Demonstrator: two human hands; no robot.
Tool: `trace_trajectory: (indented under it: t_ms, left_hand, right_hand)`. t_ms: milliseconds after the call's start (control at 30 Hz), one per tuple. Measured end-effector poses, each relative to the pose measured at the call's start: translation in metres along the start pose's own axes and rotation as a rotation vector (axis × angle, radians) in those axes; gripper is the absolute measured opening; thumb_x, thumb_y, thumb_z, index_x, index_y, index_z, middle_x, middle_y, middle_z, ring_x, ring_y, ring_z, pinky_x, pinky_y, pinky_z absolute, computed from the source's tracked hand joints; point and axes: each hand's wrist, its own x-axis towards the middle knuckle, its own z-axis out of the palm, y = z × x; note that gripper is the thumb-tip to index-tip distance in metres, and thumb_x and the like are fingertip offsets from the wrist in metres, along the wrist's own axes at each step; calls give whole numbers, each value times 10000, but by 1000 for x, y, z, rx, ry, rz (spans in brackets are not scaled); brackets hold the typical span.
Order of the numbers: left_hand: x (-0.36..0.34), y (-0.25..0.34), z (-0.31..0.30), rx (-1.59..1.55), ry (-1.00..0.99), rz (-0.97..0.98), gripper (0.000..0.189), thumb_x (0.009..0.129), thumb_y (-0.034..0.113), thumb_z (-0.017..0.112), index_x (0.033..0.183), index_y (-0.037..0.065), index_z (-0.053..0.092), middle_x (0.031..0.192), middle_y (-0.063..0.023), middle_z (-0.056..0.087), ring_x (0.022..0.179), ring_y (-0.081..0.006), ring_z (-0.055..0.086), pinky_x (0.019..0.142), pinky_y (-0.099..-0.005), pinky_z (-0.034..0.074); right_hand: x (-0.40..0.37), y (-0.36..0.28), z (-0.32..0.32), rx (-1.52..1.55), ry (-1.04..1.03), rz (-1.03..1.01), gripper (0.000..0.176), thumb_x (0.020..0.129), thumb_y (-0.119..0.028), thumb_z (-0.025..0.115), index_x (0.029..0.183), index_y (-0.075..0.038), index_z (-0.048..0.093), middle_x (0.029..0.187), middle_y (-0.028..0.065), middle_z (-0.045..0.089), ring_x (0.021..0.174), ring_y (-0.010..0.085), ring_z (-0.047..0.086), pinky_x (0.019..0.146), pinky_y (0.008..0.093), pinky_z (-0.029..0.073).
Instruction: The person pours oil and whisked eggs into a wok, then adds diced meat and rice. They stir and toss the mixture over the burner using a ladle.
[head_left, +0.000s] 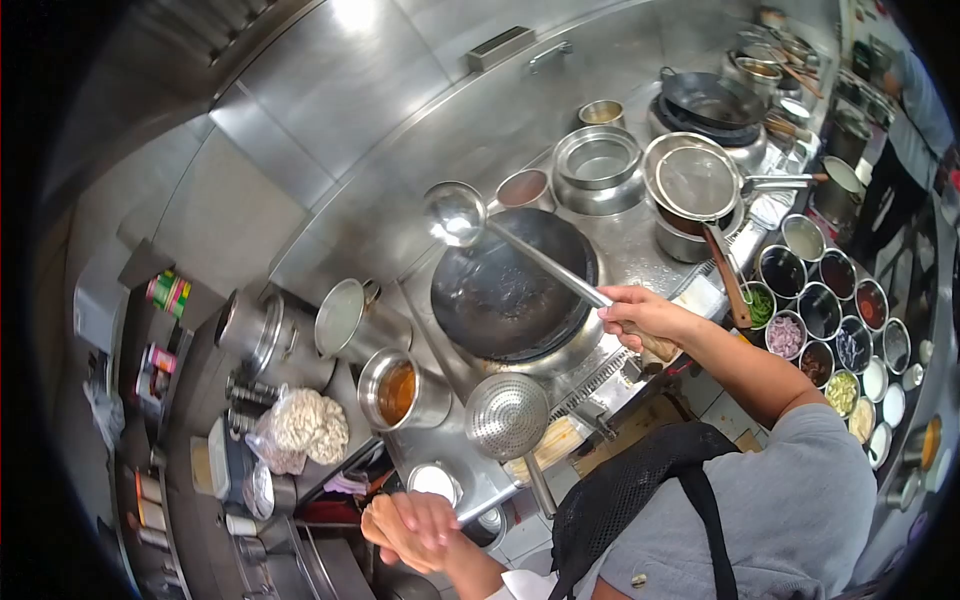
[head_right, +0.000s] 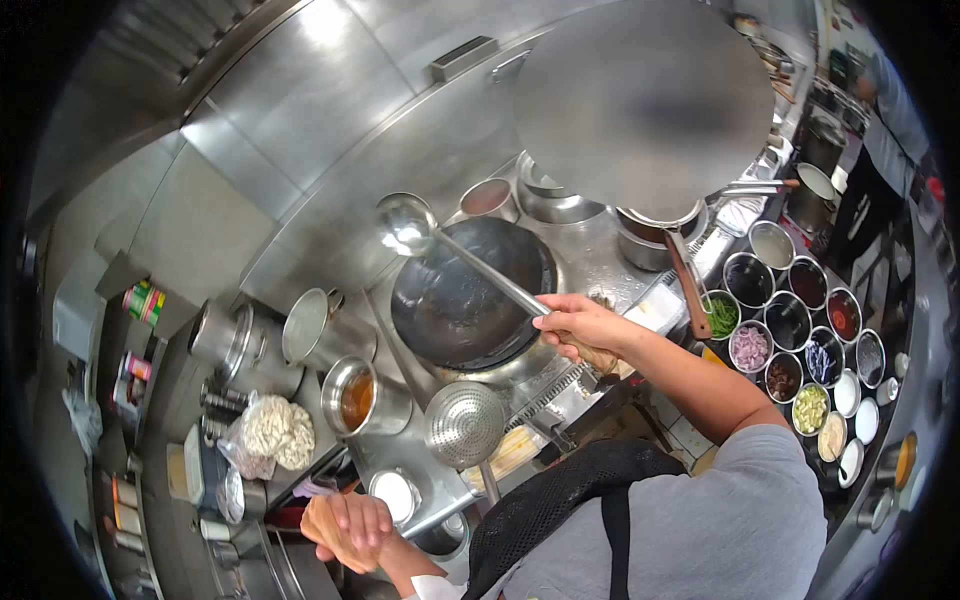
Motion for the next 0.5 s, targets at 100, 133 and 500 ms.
trace_trajectory:
  t_ms: [100,133,500]
  left_hand:
    - [112,-67,49,80,-561,-288,555,737,393,815,1027,-26,597,923,-202,684,752,-304,686,712,-439,572]
    - [123,-83,58,2,-669,-409,509,793,408,759,1093,18,627,1119,-202,638,1032,-356,573,933,-488,384]
    - [164,-117,86,-64,-820,-448,378,839,387,703,970,33,696,1106,-205,640,1038,-420,586,1121,-576,186]
  right_hand:
    - [13,56,-67,530,-261,147,438,979,-178,529,1395,-79,433,760,24,545,499,118,515,421,280,442]
    - [12,77,-69,-301,14,9,463,962,-194,544,1394,-65,438,800,59,581,531,171,550,476,334,469]
    - [-16,51,-40,412,-126,168,215,976,-137,531,1175,-56,530,682,-29,495,467,51,459,413,225,410]
